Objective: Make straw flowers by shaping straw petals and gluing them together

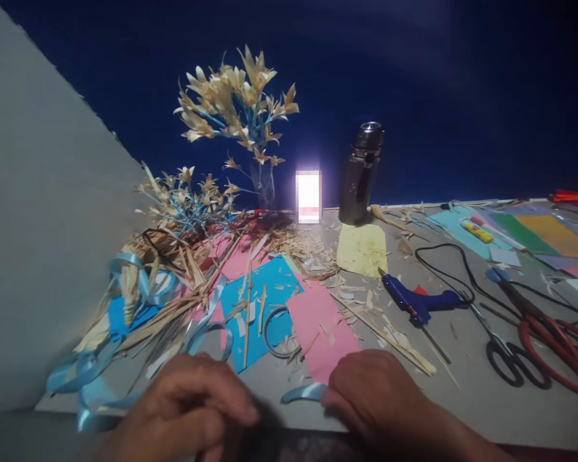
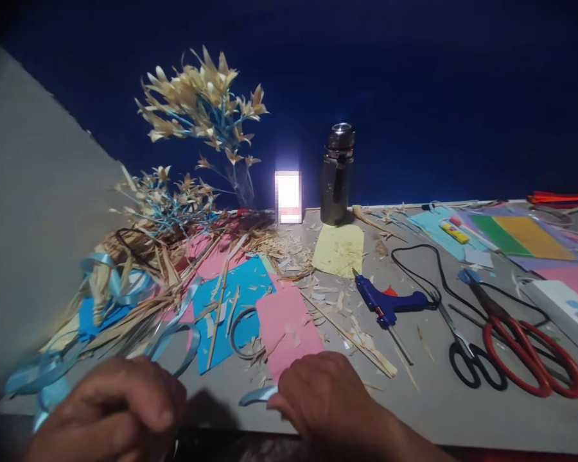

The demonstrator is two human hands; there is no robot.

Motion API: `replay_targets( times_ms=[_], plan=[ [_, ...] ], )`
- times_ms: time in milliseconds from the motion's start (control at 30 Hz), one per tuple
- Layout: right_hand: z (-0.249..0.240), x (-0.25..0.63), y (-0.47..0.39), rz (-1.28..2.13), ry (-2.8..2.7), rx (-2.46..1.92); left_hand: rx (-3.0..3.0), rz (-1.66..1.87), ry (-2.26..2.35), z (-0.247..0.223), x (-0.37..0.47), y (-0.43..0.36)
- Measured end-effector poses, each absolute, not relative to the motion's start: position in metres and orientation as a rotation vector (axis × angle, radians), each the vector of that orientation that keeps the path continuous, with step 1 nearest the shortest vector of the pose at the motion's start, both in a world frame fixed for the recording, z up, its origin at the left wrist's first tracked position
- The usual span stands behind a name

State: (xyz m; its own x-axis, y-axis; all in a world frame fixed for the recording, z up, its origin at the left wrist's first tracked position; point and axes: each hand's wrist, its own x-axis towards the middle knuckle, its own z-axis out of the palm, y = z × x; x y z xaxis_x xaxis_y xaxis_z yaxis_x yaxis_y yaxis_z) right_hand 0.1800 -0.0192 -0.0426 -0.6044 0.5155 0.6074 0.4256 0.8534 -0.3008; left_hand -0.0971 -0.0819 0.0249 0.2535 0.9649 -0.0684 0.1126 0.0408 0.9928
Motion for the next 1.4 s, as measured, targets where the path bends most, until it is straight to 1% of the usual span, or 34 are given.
replay_targets(
  times_ms=[33, 100, 167, 200, 267, 333, 467, 700, 900, 1000, 1100, 1200, 1267, 1333, 1400],
  plan=[
    [-0.037, 0.183, -0.016, 0.158, -2.376, -0.701, 1.299, 1.063, 1.228, 0.028, -0.103, -0.081],
    [-0.027, 0.187, -0.009, 0.157, -2.499, -0.692, 1.24, 1.275, 1.662, 0.035, -0.115, -0.076],
    [-0.02, 0.186, -0.004, 0.16, -2.591, -0.643, 1.241, 1.414, 1.973, 0.041, -0.128, -0.069],
    [-0.018, 0.185, -0.001, 0.162, -2.641, -0.628, 1.299, 1.338, 2.117, 0.043, -0.135, -0.065],
    [-0.014, 0.181, 0.003, 0.142, -2.731, -0.611, 1.412, 1.048, 2.359, 0.042, -0.146, -0.061],
    [-0.013, 0.177, 0.006, 0.109, -2.798, -0.587, 1.432, 0.819, 2.478, 0.036, -0.153, -0.058],
    [-0.019, 0.171, 0.005, 0.046, -2.767, -0.468, 1.466, 0.69, 2.512, 0.016, -0.164, -0.051],
    [-0.046, 0.163, 0.007, 0.072, -2.589, -0.343, 1.516, 0.683, 2.512, 0.0, -0.17, -0.032],
    [-0.054, 0.162, 0.011, 0.133, -2.491, -0.306, 1.707, 0.667, 2.216, 0.01, -0.135, -0.003],
    [-0.06, 0.162, 0.012, 0.156, -2.486, -0.292, 1.873, 0.572, 2.0, 0.017, -0.109, 0.014],
    [-0.068, 0.161, 0.013, 0.14, -2.489, -0.284, 2.059, 0.36, 1.846, 0.021, -0.092, 0.029],
    [-0.07, 0.161, 0.015, 0.123, -2.501, -0.295, 2.139, 0.049, 1.95, 0.015, -0.094, 0.039],
    [-0.069, 0.161, 0.016, 0.127, -2.501, -0.317, 2.099, -0.087, 2.084, 0.009, -0.105, 0.044],
    [-0.068, 0.161, 0.017, 0.137, -2.497, -0.333, 2.052, -0.115, 2.145, 0.006, -0.117, 0.049],
    [-0.068, 0.16, 0.017, 0.141, -2.507, -0.329, 2.054, -0.051, 2.094, 0.008, -0.125, 0.056]
  ],
)
